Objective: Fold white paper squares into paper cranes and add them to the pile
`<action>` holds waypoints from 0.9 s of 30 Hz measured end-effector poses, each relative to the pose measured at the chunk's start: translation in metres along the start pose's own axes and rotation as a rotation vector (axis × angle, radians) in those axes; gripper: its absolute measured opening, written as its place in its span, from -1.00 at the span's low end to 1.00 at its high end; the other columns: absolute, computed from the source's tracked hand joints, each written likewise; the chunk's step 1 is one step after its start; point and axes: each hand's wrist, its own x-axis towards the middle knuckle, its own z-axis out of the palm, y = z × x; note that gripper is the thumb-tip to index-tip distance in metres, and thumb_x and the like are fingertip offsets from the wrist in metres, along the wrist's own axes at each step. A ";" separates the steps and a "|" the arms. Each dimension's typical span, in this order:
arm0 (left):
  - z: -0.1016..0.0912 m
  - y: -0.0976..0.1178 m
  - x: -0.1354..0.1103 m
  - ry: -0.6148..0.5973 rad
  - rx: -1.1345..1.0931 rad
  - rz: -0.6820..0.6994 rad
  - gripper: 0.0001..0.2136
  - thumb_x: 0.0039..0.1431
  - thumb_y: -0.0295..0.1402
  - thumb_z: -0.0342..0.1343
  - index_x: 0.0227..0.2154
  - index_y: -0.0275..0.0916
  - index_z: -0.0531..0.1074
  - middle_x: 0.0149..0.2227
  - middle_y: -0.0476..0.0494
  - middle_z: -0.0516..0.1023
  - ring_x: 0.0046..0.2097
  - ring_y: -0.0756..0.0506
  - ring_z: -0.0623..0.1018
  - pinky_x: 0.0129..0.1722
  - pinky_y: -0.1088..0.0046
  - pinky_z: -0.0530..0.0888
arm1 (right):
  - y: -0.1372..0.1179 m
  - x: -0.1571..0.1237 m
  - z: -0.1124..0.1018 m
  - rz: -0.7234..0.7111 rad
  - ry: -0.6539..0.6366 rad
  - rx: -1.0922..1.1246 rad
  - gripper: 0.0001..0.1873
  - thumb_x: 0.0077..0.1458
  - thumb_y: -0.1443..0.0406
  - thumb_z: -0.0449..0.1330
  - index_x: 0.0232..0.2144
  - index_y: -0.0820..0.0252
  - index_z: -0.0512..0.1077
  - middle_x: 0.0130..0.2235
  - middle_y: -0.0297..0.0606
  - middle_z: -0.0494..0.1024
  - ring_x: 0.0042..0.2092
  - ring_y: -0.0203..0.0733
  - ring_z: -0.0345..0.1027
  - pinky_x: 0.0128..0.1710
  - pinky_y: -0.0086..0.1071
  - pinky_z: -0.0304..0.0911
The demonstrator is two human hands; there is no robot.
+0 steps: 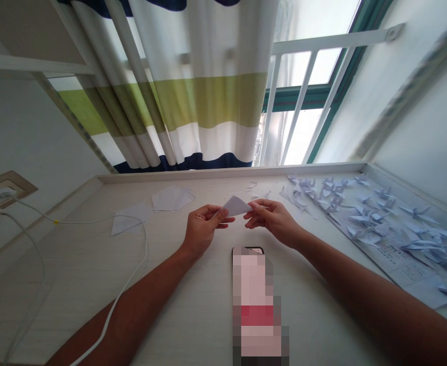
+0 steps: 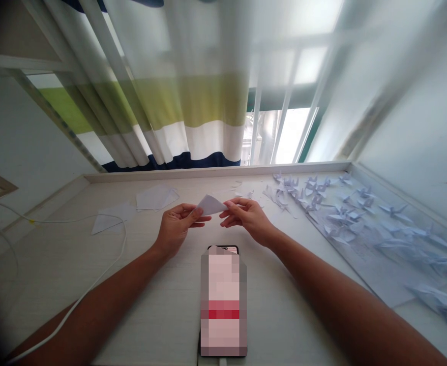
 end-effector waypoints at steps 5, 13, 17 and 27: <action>0.000 0.001 -0.001 -0.006 0.012 -0.010 -0.60 -0.13 -0.09 0.52 -0.39 -0.31 0.58 -0.31 -0.24 0.73 -0.23 -0.27 0.75 -0.30 0.34 0.60 | -0.001 0.001 0.000 0.017 0.028 0.026 -0.58 0.06 0.02 0.46 -0.22 0.23 0.61 -0.26 -0.15 0.71 -0.32 -0.19 0.63 -0.19 -0.27 0.55; 0.000 0.001 -0.003 -0.064 -0.036 0.007 -0.59 -0.10 -0.12 0.52 -0.51 -0.29 0.44 -0.31 -0.20 0.72 -0.22 -0.22 0.73 -0.23 0.31 0.61 | -0.005 -0.002 -0.001 -0.045 -0.006 0.021 -0.55 0.02 0.05 0.48 -0.12 0.17 0.58 -0.25 -0.23 0.69 -0.28 -0.17 0.62 -0.12 -0.19 0.53; -0.002 -0.002 -0.002 -0.112 0.017 0.045 -0.62 -0.08 -0.16 0.51 -0.51 -0.28 0.44 -0.23 -0.25 0.72 -0.17 -0.19 0.71 -0.13 0.25 0.61 | -0.008 -0.003 -0.001 -0.012 -0.020 0.037 -0.61 0.01 0.22 0.47 -0.09 0.17 0.56 -0.34 -0.31 0.64 -0.28 -0.17 0.60 -0.05 -0.13 0.52; -0.004 -0.008 -0.008 -0.178 0.596 0.438 -0.81 0.31 -0.17 0.20 -0.15 -0.12 0.61 -0.08 -0.15 0.71 -0.03 -0.19 0.67 0.01 0.27 0.54 | 0.005 -0.006 0.013 -0.237 0.188 -0.380 -0.75 0.06 0.33 0.28 -0.15 0.13 0.52 -0.35 -0.29 0.57 -0.30 -0.12 0.50 -0.22 -0.14 0.51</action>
